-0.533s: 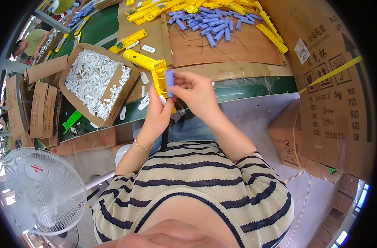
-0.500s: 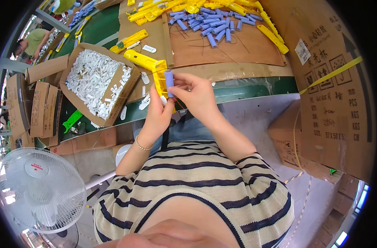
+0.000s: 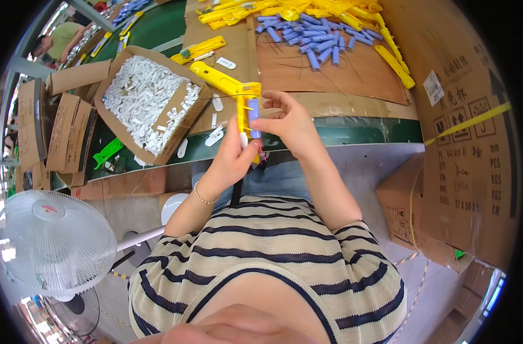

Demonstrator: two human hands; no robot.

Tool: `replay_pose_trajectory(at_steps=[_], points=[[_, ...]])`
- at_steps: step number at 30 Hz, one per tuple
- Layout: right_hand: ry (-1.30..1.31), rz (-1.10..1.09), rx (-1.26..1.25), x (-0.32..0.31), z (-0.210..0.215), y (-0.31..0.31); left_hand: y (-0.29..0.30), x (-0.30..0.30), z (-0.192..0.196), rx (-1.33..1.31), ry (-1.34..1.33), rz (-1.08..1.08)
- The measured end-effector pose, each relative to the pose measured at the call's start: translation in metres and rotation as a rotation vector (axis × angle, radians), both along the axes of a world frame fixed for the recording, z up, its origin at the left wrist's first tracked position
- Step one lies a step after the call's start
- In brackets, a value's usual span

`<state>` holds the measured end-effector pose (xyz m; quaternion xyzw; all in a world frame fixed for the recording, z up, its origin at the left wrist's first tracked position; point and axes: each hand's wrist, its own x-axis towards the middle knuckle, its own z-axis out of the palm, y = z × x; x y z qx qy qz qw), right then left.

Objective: The person assembles flashlights by inserting batteries into plastic casings, attaching covers from a box, and fitting the components together by hand.

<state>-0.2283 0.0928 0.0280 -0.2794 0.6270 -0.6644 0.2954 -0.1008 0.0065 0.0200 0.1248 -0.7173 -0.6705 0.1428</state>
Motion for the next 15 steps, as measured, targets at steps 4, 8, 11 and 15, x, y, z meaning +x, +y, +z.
replay_pose_trajectory(at_steps=[4,8,11,15], points=[[-0.269,0.279,-0.046,-0.004,-0.015,0.008,0.001,0.001,-0.013,0.291,0.086,-0.139],[-0.305,0.282,-0.069,-0.005,-0.03,0.017,-0.019,0.015,0.003,-0.378,-0.051,-0.244],[-0.318,0.185,-0.124,-0.011,-0.026,0.02,-0.066,0.03,0.036,-0.685,-0.109,-0.33],[-0.439,0.171,-0.153,-0.015,-0.018,0.023,-0.14,0.029,0.042,-0.737,-0.169,0.302]])
